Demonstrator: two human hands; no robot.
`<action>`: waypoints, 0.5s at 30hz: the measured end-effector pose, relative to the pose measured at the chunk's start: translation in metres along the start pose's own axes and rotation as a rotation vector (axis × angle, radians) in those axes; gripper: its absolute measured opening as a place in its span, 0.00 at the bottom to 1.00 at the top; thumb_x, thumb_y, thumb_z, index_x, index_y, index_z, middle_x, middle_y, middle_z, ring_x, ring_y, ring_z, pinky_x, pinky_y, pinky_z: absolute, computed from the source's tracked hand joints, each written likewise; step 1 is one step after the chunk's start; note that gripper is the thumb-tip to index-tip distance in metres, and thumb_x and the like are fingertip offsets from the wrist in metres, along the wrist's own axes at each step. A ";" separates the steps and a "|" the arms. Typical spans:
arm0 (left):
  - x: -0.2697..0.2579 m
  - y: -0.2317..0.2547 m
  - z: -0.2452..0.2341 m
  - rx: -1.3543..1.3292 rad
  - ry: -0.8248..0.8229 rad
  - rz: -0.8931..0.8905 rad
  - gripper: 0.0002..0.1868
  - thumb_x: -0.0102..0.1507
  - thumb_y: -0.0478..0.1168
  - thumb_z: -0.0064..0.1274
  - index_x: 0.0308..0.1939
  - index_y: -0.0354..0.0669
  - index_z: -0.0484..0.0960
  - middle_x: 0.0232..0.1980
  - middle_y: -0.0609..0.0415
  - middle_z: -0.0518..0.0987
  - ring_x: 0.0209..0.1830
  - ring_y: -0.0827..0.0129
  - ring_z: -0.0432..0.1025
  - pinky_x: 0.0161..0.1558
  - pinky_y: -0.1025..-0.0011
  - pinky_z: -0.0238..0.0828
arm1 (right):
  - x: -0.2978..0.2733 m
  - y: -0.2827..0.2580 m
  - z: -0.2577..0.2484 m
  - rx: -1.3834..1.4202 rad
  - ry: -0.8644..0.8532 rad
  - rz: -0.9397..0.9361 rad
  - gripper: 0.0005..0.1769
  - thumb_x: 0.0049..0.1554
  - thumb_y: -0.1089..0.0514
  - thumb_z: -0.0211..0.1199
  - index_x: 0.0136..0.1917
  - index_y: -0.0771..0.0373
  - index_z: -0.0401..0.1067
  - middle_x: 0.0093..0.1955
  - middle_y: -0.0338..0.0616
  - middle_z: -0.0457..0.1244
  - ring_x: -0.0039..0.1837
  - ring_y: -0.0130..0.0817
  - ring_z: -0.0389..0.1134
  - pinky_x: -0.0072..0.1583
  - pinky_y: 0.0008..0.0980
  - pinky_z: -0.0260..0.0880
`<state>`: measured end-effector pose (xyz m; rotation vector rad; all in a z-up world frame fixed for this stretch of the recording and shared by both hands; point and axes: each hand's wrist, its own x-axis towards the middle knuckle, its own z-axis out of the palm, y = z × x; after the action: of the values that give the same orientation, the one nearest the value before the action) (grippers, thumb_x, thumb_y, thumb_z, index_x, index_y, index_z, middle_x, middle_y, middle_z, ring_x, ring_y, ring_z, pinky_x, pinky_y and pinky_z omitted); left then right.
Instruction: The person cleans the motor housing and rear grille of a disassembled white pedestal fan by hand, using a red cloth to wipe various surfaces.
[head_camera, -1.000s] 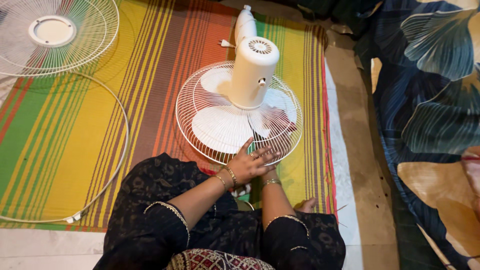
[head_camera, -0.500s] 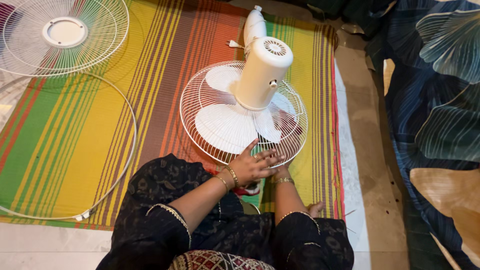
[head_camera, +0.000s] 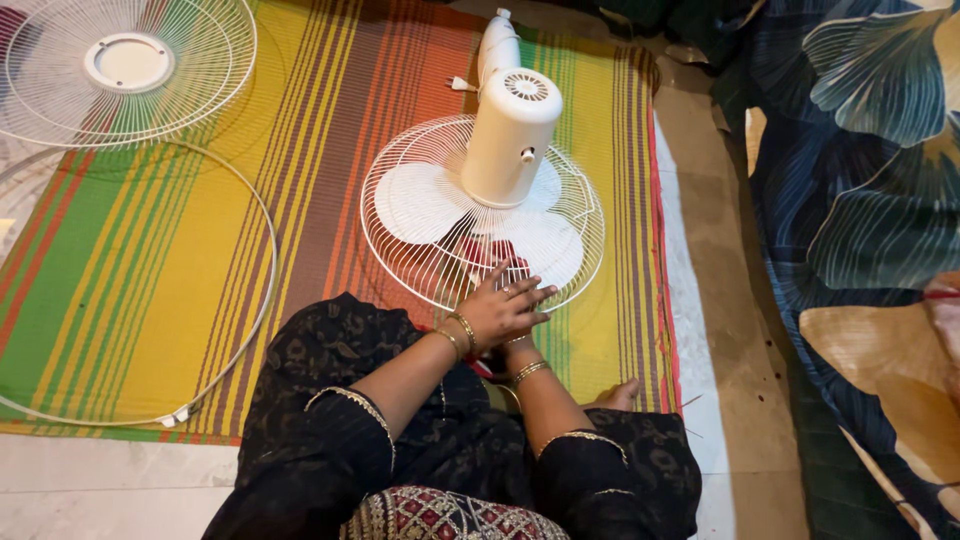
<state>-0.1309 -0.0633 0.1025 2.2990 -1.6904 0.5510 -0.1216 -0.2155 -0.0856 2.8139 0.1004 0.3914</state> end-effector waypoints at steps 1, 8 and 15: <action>-0.001 0.000 0.001 0.004 -0.004 0.006 0.26 0.60 0.45 0.51 0.63 0.66 0.76 0.81 0.61 0.58 0.79 0.63 0.55 0.73 0.33 0.40 | 0.000 0.000 -0.001 0.028 -0.047 -0.020 0.43 0.66 0.43 0.46 0.81 0.70 0.35 0.80 0.71 0.37 0.79 0.70 0.36 0.77 0.65 0.34; 0.000 -0.002 0.017 0.005 0.018 0.044 0.21 0.63 0.46 0.51 0.60 0.67 0.77 0.80 0.62 0.59 0.79 0.63 0.56 0.74 0.31 0.41 | 0.002 0.011 0.001 0.039 -0.163 -0.083 0.45 0.65 0.41 0.48 0.81 0.71 0.37 0.79 0.74 0.37 0.77 0.70 0.39 0.74 0.71 0.34; 0.007 0.002 0.000 -0.004 -0.233 0.033 0.31 0.55 0.45 0.56 0.63 0.69 0.74 0.81 0.63 0.55 0.79 0.63 0.52 0.74 0.35 0.38 | -0.001 0.031 0.007 -0.045 -0.027 -0.173 0.48 0.62 0.38 0.50 0.81 0.70 0.38 0.82 0.68 0.37 0.81 0.62 0.35 0.76 0.67 0.32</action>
<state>-0.1312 -0.0700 0.1055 2.4157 -1.8308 0.2937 -0.1198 -0.2472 -0.0832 2.7379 0.3223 0.3117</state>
